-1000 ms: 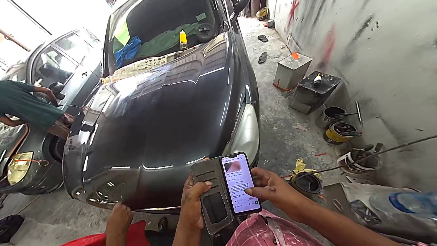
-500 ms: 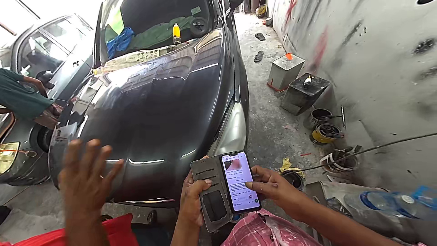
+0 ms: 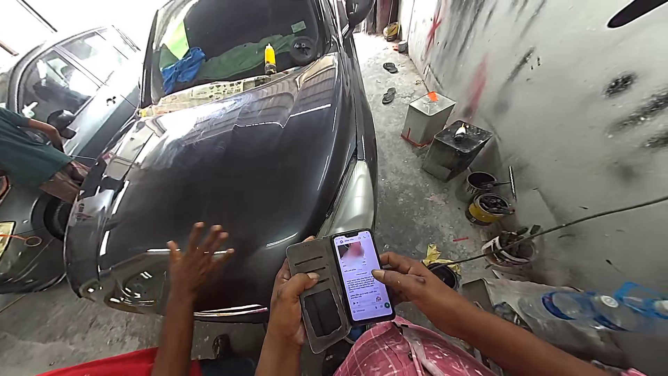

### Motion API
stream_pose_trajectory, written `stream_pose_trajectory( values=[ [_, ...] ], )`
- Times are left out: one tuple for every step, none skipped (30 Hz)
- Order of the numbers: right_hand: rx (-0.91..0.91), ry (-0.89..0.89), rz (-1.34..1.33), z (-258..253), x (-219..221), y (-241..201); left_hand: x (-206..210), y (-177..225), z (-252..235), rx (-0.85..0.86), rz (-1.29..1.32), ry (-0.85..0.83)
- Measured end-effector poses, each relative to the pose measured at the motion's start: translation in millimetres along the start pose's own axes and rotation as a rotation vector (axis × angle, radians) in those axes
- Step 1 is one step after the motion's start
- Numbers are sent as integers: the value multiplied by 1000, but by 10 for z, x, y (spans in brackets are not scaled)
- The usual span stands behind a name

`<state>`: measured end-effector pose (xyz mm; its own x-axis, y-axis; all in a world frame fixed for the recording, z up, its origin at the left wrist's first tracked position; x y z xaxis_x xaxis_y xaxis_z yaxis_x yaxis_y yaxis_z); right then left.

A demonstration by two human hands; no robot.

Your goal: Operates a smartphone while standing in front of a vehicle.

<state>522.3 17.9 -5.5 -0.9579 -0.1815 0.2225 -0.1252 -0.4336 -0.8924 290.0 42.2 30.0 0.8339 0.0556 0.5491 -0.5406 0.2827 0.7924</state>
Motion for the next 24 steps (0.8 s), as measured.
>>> stream_pose_trajectory(
  values=[
    [-2, 1, 4, 2, 11, 0, -47, -24, -16, -2, 22, -3],
    [-3, 0, 6, 1, 22, -1, -62, -22, -18, -5, 31, 1],
    [-3, 2, 7, -3, 31, 0, -67, -13, -16, -6, 34, 6],
    [-4, 4, 11, -7, 40, 5, -70, -3, -11, -6, 34, 11],
    [-4, 5, 13, -11, 50, 12, -75, 4, -4, -3, 33, 15],
    [-5, 3, 13, -16, 64, 13, -86, 14, 2, 0, 32, 14],
    [-7, 2, 12, -21, 76, 9, -97, 23, 4, 4, 34, 10],
    [-10, -1, 10, -22, 83, 7, -106, 28, 5, 6, 32, 8],
    [-10, -4, 9, -17, 89, 8, -114, 27, 10, 7, 32, 11],
    [-10, -7, 7, -13, 97, 10, -123, 26, 16, 7, 33, 14],
    [-11, -11, 9, -15, 103, 10, -132, 28, 19, 8, 38, 12],
    [-13, -11, 13, -19, 107, 7, -138, 31, 19, 6, 44, 6],
    [-17, -10, 14, -18, 108, 4, -138, 32, 19, 4, 43, 7],
    [-22, -10, 12, -16, 109, 4, -134, 34, 22, 2, 39, 11],
    [-26, -12, 9, -16, 109, 7, -129, 38, 24, 2, 37, 14],
    [-28, -13, 7, -17, 111, 8, -124, 43, 26, 3, 34, 19],
    [-27, -13, 7, -16, 111, 8, -123, 45, 30, 5, 36, 22],
    [-25, -12, 7, -16, 111, 6, -124, 46, 31, 9, 39, 20],
    [-24, -11, 5, -19, 110, 4, -126, 50, 31, 14, 39, 14],
    [-21, -12, 6, -23, 110, 2, -128, 52, 30, 20, 35, 10],
    [-20, -11, 6, -24, 109, 3, -129, 52, 30, 23, 32, 6],
    [-19, -11, 7, -24, 107, 3, -130, 52, 30, 25, 29, 0],
    [-20, -11, 9, -27, 105, 0, -124, 54, 31, 27, 26, 3],
    [-20, -11, 8, -32, 102, -4, -117, 58, 30, 28, 23, 9]
  ],
)
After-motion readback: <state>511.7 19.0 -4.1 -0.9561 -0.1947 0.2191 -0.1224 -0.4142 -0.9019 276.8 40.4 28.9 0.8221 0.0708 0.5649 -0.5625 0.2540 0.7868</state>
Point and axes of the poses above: each hand's wrist, its own z-axis away from the middle knuckle, its own x-axis out of the palm, y = z × x, the point moved 2 cm from there along -z, towards the middle knuckle, and after that the axes turned 6 degrees about z, right-handed, at the moved point
